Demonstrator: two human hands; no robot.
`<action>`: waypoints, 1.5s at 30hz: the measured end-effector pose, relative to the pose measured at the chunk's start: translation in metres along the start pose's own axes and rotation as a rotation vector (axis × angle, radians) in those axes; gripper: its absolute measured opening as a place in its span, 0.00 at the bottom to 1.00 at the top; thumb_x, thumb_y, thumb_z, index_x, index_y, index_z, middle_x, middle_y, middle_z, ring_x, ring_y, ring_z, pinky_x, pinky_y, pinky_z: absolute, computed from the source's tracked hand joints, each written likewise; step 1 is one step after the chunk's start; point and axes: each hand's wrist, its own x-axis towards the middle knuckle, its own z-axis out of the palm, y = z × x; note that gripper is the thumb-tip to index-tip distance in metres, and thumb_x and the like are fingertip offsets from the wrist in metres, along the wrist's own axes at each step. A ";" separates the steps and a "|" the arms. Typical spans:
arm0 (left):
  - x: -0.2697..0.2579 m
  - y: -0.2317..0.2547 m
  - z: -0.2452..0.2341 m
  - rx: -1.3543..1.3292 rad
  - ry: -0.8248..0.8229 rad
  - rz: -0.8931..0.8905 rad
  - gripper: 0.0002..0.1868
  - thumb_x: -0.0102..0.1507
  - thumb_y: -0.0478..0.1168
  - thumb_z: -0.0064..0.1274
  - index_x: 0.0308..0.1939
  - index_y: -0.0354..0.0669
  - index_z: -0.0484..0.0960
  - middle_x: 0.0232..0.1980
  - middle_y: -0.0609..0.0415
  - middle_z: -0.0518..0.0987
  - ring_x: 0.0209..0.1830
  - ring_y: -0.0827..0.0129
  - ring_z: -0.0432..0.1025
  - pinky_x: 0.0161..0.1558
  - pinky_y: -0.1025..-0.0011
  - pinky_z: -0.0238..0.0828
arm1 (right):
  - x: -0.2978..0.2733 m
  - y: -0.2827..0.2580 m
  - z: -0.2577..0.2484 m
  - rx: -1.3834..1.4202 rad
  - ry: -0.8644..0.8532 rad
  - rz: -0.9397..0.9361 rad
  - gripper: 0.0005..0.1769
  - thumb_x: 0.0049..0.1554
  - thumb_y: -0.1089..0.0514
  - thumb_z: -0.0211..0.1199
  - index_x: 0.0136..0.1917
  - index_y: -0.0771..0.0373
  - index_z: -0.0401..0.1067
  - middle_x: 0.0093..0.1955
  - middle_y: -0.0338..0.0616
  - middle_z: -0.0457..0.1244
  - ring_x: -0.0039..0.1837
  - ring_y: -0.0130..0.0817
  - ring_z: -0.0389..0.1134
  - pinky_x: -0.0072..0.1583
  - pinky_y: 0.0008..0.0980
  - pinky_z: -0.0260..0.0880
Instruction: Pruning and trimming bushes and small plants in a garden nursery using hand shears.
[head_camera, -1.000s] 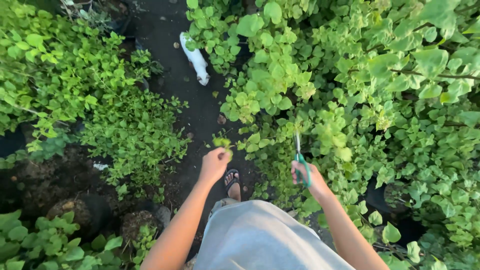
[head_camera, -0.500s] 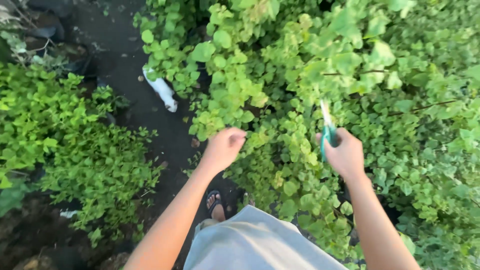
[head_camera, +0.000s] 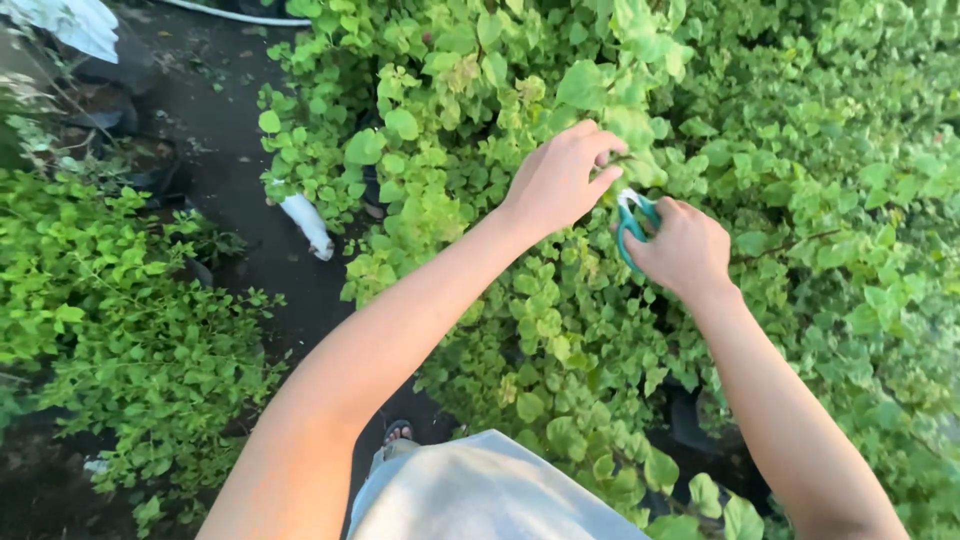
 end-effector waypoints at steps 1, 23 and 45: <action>0.005 -0.001 0.006 0.020 0.017 0.001 0.11 0.63 0.43 0.57 0.49 0.50 0.84 0.42 0.58 0.81 0.40 0.66 0.78 0.42 0.66 0.76 | 0.006 0.003 0.003 -0.012 0.018 -0.056 0.28 0.52 0.33 0.67 0.36 0.61 0.72 0.38 0.49 0.68 0.42 0.52 0.71 0.45 0.49 0.71; 0.021 -0.015 0.018 0.269 0.268 0.243 0.08 0.63 0.41 0.58 0.33 0.42 0.85 0.36 0.56 0.79 0.39 0.62 0.73 0.38 0.64 0.73 | 0.024 0.022 -0.001 -0.220 -0.143 -0.241 0.28 0.52 0.34 0.68 0.33 0.63 0.76 0.29 0.52 0.67 0.34 0.50 0.71 0.41 0.46 0.72; -0.363 -0.223 -0.057 -0.075 0.582 -0.919 0.13 0.61 0.46 0.62 0.35 0.38 0.86 0.28 0.52 0.84 0.28 0.70 0.78 0.34 0.71 0.71 | -0.092 -0.118 0.125 0.933 -0.732 0.159 0.22 0.53 0.43 0.69 0.36 0.66 0.75 0.29 0.40 0.67 0.33 0.26 0.67 0.39 0.30 0.66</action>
